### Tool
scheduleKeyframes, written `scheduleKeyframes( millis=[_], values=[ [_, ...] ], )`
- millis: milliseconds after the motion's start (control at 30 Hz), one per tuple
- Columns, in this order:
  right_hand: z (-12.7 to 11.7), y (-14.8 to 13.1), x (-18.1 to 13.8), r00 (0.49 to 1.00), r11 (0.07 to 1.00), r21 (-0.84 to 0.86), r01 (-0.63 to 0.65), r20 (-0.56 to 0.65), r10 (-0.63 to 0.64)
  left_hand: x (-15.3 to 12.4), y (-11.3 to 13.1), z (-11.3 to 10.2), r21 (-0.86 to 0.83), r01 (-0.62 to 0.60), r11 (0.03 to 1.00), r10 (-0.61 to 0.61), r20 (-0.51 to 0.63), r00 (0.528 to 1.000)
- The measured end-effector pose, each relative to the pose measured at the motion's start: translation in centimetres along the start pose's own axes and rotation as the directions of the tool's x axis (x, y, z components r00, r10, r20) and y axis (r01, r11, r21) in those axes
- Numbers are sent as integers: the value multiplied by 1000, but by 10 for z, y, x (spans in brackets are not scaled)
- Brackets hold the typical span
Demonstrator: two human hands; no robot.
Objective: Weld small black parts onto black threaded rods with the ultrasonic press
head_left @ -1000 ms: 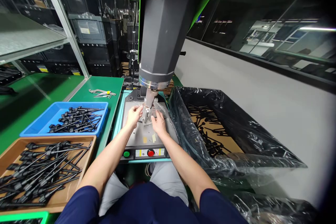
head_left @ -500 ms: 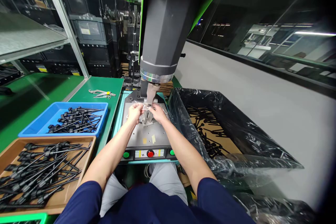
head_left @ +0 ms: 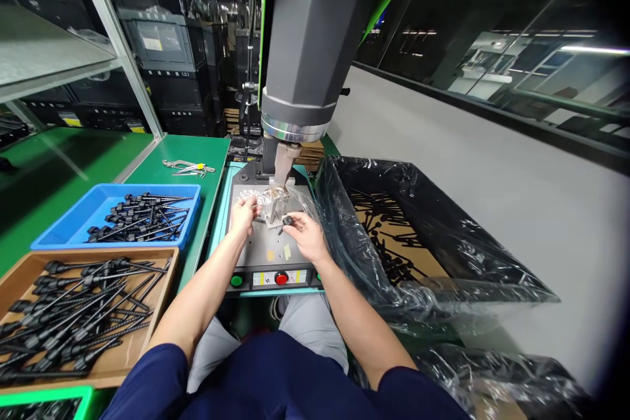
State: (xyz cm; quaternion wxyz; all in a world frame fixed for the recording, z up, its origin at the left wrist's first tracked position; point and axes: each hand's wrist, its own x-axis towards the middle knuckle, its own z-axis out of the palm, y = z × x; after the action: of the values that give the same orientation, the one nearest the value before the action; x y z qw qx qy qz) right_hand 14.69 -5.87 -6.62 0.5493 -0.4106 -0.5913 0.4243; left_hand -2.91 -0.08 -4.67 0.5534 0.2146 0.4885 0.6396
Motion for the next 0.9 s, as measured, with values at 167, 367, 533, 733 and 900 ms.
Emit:
scheduleKeyframes(
  millis=[167,367,533,733,900],
  values=[
    [10,-19,-16,1000,998,54,22,5,-22,-45,-24,-36,163,-138,977,129,66,989],
    [27,-28,-8,994,940,327,-102,-9,111,-98,-34,-63,391,-249,886,18,509,861],
    [38,-28,-2,969,890,387,-243,59,239,-112,-32,-71,272,2,962,-121,424,897],
    [30,-25,-20,941,890,306,-339,98,325,-87,-2,-99,-33,10,999,-10,23,1000],
    [9,-23,-35,922,896,217,-387,103,374,-56,49,-122,-249,-163,955,83,-305,949]
  ],
)
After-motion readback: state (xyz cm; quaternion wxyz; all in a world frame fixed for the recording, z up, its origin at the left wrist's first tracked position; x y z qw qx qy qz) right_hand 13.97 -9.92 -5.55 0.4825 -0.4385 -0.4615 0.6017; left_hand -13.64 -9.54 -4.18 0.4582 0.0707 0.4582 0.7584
